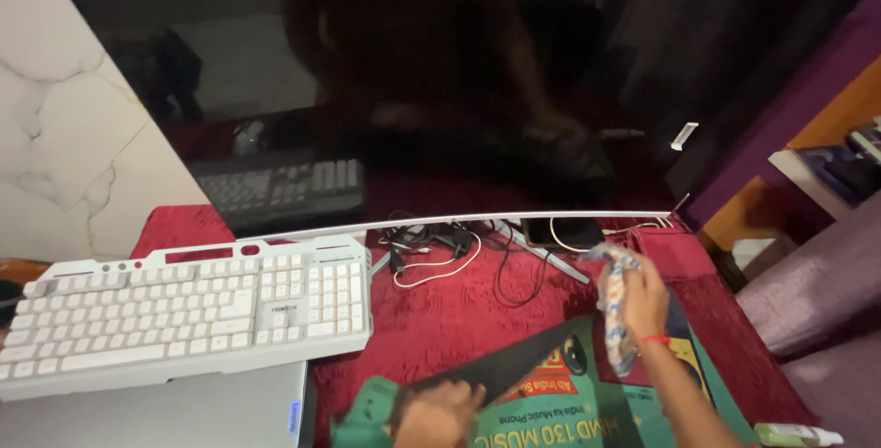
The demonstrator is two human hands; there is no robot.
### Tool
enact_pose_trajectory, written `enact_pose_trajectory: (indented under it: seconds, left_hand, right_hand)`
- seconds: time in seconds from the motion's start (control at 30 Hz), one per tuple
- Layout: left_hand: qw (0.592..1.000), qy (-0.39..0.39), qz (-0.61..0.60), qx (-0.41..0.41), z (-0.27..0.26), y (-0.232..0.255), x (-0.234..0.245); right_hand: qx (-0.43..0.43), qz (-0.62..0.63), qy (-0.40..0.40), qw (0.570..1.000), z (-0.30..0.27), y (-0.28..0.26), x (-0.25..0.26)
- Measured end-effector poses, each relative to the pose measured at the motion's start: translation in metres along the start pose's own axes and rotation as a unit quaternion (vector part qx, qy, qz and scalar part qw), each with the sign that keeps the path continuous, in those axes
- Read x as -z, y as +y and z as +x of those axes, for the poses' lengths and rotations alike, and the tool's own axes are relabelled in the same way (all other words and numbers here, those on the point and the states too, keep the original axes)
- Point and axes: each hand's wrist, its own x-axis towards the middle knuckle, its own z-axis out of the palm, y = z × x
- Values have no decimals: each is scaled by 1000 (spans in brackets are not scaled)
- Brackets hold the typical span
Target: The person cleans a keyboard and a computer monitor base by wiping them with a cloth.
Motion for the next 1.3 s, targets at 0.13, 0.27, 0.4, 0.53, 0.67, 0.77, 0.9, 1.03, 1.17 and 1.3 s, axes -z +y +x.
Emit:
enact_pose_trajectory:
  seconds: [0.13,0.27,0.4,0.53,0.67,0.77,0.9,1.03,1.17,1.3]
  left_hand:
    - [994,-53,-72,-55,-14,19,-43]
    - [986,-93,-116,-69,-35,35,-72]
    - [985,-100,-130,-57,-46,39,-57]
    - [986,-85,-139,-43,-44,38,-36]
    - [987,-58,-152,-17,-47,30,-36]
    - [986,-24,-166,17,-51,22,-46]
    - [975,55,-188,105,-58,4,-39]
    - [931,175,-199,250,-53,-34,3]
    - [837,254,-280,397,-34,-64,17]
    - [593,390,-520,476,-19,-87,5]
  right_hand:
    - [181,-7,27,983,5,-16,16]
    - [169,-12,-37,985,5,-13,15]
    - [111,-29,-141,983,-17,-15,-5]
    - [68,-131,-237,960,-57,-33,-24]
    - [159,-166,-292,928,-93,-36,-47]
    - [252,-110,-302,913,-104,-26,-68]
    - [256,-58,-290,920,-105,-23,-100]
    - [270,-50,-249,929,-102,-23,-141]
    - [363,-143,-244,888,-116,-24,-178]
    - [356,-177,-294,869,-163,-28,-186]
